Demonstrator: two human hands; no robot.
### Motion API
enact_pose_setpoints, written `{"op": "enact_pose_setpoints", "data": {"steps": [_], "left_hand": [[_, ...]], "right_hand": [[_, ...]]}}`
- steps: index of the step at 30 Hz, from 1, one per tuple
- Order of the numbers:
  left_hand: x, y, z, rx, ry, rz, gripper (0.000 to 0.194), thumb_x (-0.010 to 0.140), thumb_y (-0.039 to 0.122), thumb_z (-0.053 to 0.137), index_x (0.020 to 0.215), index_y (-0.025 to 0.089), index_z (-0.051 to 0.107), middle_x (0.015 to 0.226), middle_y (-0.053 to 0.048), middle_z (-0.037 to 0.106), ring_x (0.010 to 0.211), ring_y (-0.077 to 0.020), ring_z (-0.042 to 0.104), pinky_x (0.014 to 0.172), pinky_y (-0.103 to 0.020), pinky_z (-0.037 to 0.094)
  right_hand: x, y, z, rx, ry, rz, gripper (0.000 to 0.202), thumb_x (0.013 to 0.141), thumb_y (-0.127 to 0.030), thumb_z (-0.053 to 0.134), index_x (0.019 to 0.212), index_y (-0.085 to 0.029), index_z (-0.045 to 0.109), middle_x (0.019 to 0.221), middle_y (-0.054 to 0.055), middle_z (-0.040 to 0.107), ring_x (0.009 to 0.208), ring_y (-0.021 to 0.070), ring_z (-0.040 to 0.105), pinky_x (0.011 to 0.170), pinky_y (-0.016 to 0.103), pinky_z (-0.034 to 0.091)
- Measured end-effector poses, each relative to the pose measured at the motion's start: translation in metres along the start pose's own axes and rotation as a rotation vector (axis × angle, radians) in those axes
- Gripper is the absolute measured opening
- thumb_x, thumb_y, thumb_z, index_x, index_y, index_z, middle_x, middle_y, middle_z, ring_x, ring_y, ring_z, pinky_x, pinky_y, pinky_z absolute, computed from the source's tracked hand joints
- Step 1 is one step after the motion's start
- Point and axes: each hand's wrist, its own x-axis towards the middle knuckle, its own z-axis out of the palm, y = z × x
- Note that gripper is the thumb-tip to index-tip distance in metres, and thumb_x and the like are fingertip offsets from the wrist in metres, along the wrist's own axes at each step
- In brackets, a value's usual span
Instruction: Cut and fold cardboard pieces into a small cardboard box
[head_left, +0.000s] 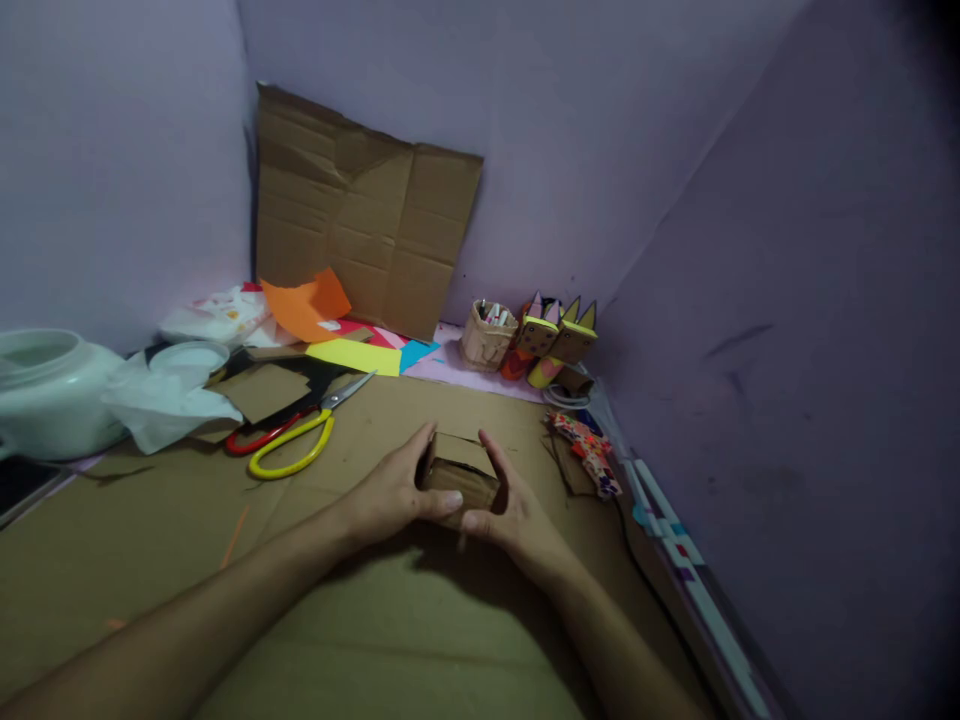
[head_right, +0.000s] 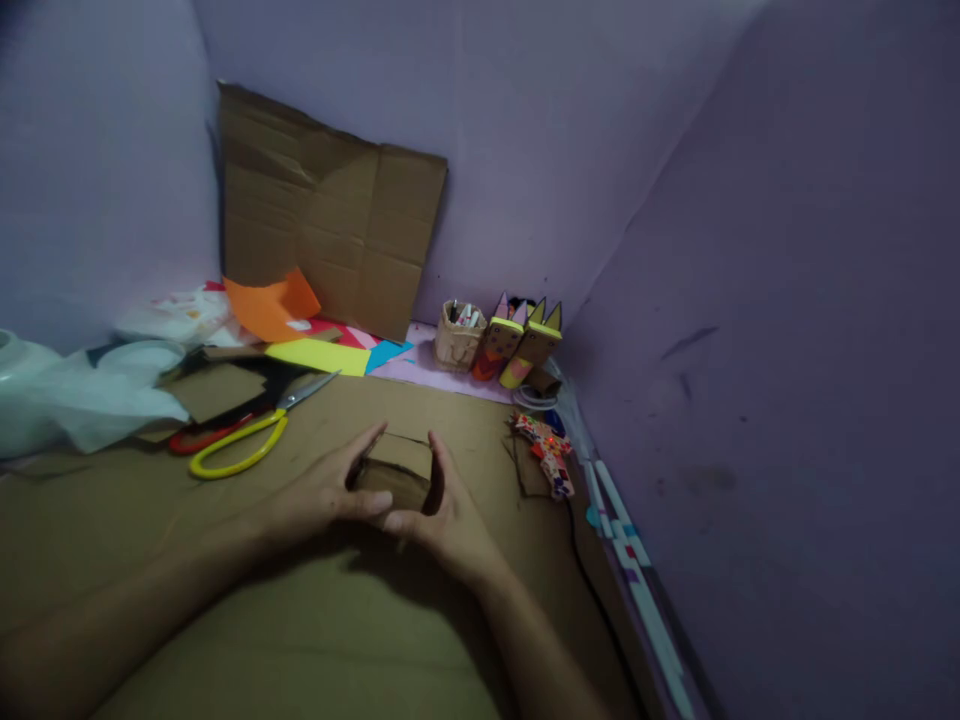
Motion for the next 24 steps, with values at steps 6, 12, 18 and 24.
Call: {"op": "enact_pose_setpoints", "data": {"steps": [6,12,18,24], "left_hand": [[0.001,0.000,-0.002,-0.095,-0.046,0.023,0.096,0.067,0.044,0.065,0.141,0.009,0.014,0.139,-0.018,0.037,0.123,-0.0310,0.040,0.101,-0.042,0.032],[-0.002,0.005,-0.002,-0.041,-0.033,0.039,0.089,0.069,0.047,0.063,0.139,0.009,0.023,0.134,-0.016,0.045,0.120,-0.0310,0.044,0.100,-0.041,0.033],[-0.001,0.003,-0.002,-0.112,-0.068,0.023,0.094,0.069,0.049,0.063,0.140,0.008,0.018,0.138,-0.019,0.039,0.122,-0.0314,0.041,0.101,-0.043,0.032],[-0.001,0.000,-0.003,-0.234,-0.103,-0.001,0.095,0.068,0.049,0.065,0.141,0.011,0.017,0.140,-0.017,0.036,0.125,-0.0319,0.038,0.101,-0.043,0.033]], "right_hand": [[0.003,0.003,0.003,0.195,-0.005,-0.046,0.106,0.046,-0.050,0.080,0.135,-0.025,0.029,0.146,0.013,0.028,0.130,0.0331,0.031,0.102,0.050,0.033],[0.003,0.005,0.003,0.290,-0.064,-0.034,0.090,0.048,-0.047,0.081,0.125,-0.023,0.042,0.129,0.015,0.051,0.115,0.0320,0.052,0.098,0.049,0.038],[0.003,0.006,-0.001,0.280,-0.057,-0.028,0.086,0.049,-0.046,0.081,0.123,-0.023,0.044,0.126,0.013,0.054,0.113,0.0311,0.054,0.098,0.049,0.038],[0.005,0.011,-0.003,0.265,-0.044,-0.052,0.082,0.052,-0.048,0.079,0.122,-0.023,0.046,0.124,0.013,0.056,0.113,0.0306,0.054,0.096,0.047,0.040]]}}
